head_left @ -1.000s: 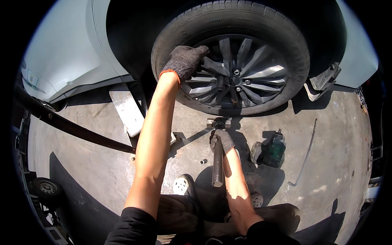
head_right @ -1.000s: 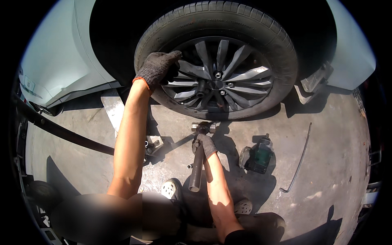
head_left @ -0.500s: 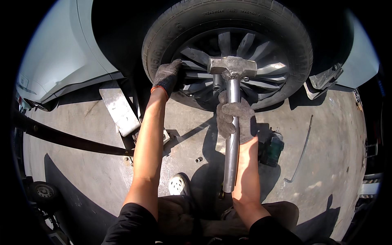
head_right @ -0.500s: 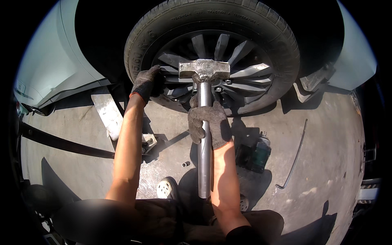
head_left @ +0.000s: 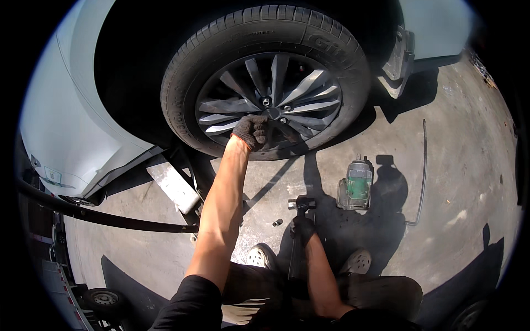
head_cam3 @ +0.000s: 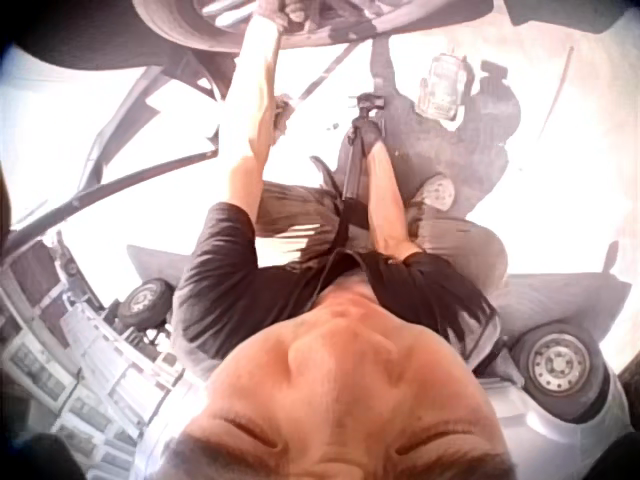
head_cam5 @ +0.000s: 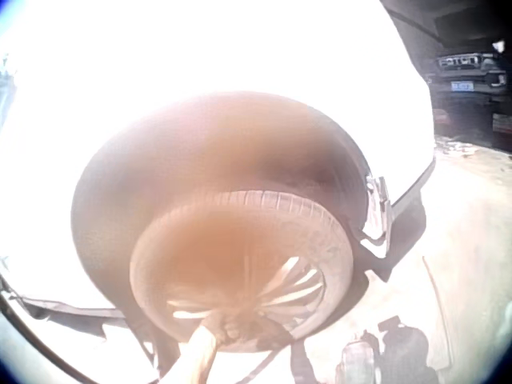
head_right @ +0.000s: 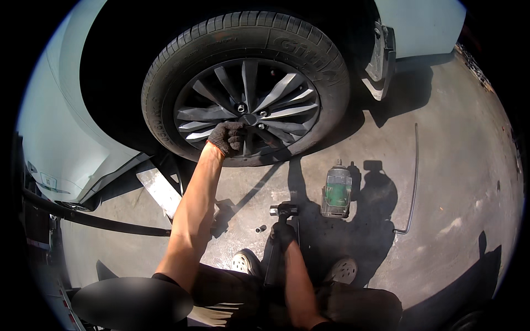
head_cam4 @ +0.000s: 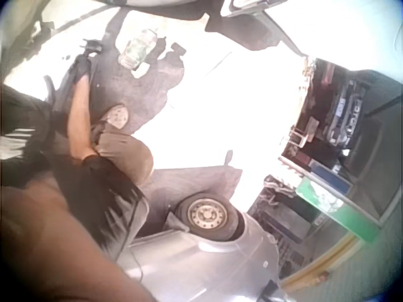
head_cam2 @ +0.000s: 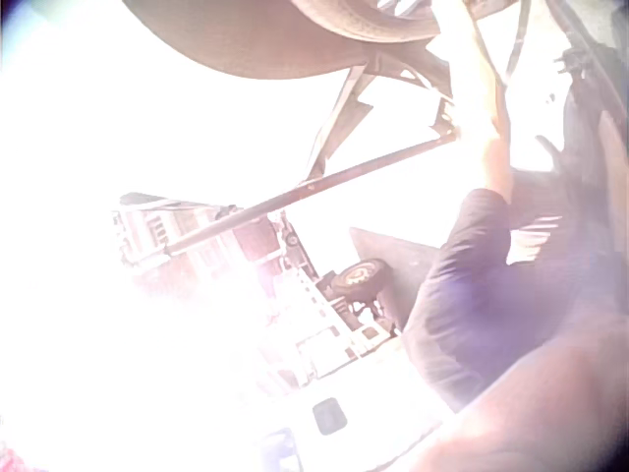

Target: The person mounts a tire onto a car wheel hub, secures it with lug nuts using an impact wrench, and then tightens them with a torque wrench.

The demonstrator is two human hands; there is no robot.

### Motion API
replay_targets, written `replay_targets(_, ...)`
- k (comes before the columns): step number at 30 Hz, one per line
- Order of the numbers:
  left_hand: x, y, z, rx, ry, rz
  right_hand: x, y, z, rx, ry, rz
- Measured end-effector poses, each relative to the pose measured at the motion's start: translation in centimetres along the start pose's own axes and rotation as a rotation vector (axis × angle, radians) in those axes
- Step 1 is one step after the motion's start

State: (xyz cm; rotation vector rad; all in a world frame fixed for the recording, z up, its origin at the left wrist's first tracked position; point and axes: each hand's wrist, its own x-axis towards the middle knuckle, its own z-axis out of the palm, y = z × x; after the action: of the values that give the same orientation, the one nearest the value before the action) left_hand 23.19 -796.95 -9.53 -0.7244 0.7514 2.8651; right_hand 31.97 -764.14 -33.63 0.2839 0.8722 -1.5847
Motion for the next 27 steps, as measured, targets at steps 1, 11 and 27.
replay_targets(1, 0.0, 0.3, 0.2, 0.056, 0.151, -0.009, -0.5, 0.9, 0.3, -0.089, 0.073, -0.006)
replay_targets(11, -2.1, -0.8, 2.1, 0.033, 0.304, 0.044, -0.6, -4.1, 4.7, -0.267, 0.142, 0.055)
replay_targets(27, -1.3, -12.4, -7.9, 0.057, 0.566, 0.244, 5.4, -3.8, -3.4, -0.939, 0.31, -0.009)
